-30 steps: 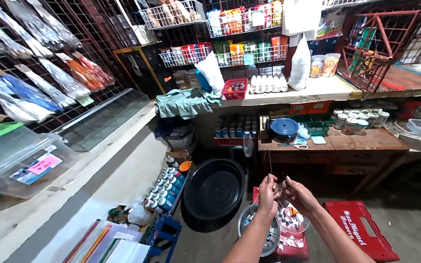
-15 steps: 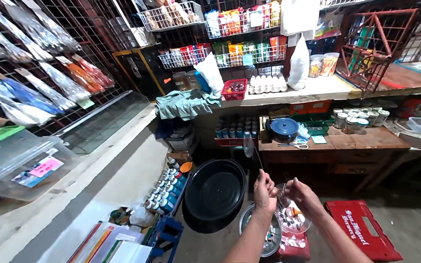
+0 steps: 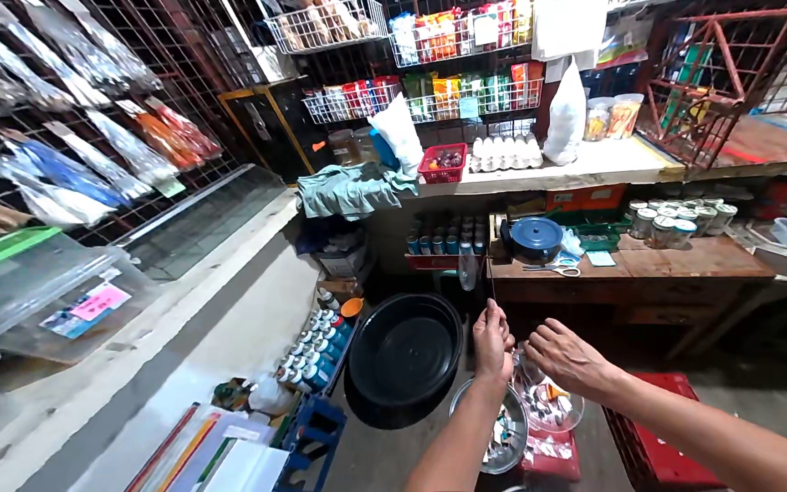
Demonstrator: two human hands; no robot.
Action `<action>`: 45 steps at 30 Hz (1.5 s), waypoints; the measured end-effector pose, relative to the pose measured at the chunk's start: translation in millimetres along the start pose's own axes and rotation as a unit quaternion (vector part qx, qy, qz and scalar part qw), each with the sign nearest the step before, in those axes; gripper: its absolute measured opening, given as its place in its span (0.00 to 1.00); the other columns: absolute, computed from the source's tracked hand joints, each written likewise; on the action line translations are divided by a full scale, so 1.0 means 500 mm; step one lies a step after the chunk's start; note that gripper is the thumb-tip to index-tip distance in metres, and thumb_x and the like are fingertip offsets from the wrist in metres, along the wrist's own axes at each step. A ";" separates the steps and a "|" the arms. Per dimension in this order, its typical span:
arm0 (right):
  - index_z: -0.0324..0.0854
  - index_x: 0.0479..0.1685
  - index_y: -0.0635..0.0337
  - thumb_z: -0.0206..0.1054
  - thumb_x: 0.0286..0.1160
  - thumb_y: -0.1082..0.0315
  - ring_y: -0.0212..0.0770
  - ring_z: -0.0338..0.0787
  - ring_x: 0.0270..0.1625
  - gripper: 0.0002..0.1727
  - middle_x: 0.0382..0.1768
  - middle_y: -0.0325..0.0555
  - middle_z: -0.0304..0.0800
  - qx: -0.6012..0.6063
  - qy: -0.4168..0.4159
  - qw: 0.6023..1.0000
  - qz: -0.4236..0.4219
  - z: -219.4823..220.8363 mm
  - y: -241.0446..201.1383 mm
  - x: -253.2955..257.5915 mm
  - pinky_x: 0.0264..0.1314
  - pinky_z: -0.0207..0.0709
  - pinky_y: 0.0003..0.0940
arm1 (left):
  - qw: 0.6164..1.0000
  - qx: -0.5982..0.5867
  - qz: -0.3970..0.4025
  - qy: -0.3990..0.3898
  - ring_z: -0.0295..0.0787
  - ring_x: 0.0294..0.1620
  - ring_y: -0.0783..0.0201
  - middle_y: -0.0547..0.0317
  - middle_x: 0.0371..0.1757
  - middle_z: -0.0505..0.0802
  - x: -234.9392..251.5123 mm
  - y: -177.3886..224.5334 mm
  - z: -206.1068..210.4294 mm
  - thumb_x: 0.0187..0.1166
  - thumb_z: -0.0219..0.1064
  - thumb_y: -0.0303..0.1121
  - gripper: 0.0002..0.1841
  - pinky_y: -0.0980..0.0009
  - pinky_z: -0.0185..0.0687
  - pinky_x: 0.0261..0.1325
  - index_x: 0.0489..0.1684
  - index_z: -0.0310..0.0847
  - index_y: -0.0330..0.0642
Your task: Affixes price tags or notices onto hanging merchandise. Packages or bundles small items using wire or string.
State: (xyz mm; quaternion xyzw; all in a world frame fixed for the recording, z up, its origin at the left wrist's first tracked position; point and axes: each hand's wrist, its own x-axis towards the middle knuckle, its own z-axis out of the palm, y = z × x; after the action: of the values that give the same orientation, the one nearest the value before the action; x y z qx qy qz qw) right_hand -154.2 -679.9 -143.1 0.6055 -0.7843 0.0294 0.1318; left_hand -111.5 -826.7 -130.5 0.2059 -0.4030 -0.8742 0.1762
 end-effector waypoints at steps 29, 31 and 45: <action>0.87 0.57 0.64 0.49 0.92 0.60 0.34 0.89 0.42 0.22 0.40 0.45 0.92 0.539 -0.039 0.813 0.219 0.044 0.013 -0.006 0.56 0.81 0.37 | 0.977 -0.120 0.137 -0.111 0.63 0.11 0.78 0.74 0.13 0.71 0.026 0.091 0.003 0.97 0.33 0.40 0.27 0.84 0.61 0.17 0.20 0.68 0.51; 0.84 0.62 0.66 0.46 0.91 0.61 0.26 0.89 0.42 0.23 0.41 0.41 0.91 0.637 -0.069 0.749 0.168 0.030 0.031 -0.008 0.54 0.84 0.29 | 0.967 -0.160 0.139 -0.143 0.63 0.10 0.78 0.74 0.13 0.71 0.029 0.092 -0.004 0.96 0.31 0.42 0.29 0.84 0.61 0.16 0.18 0.67 0.52; 0.78 0.43 0.56 0.37 0.95 0.63 0.24 0.70 0.17 0.22 0.16 0.27 0.70 0.886 0.114 0.339 0.295 0.034 -0.076 0.071 0.24 0.71 0.20 | 0.948 -0.237 0.205 -0.053 0.63 0.06 0.77 0.74 0.09 0.70 0.037 0.097 0.015 0.96 0.30 0.48 0.31 0.83 0.63 0.13 0.15 0.65 0.52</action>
State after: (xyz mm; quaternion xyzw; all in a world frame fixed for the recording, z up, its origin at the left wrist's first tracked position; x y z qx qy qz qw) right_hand -128.9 -727.1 -155.2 0.0873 -0.4040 0.8127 -0.4107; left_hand -124.3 -860.7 -92.3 0.0244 -0.2269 -0.8989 0.3739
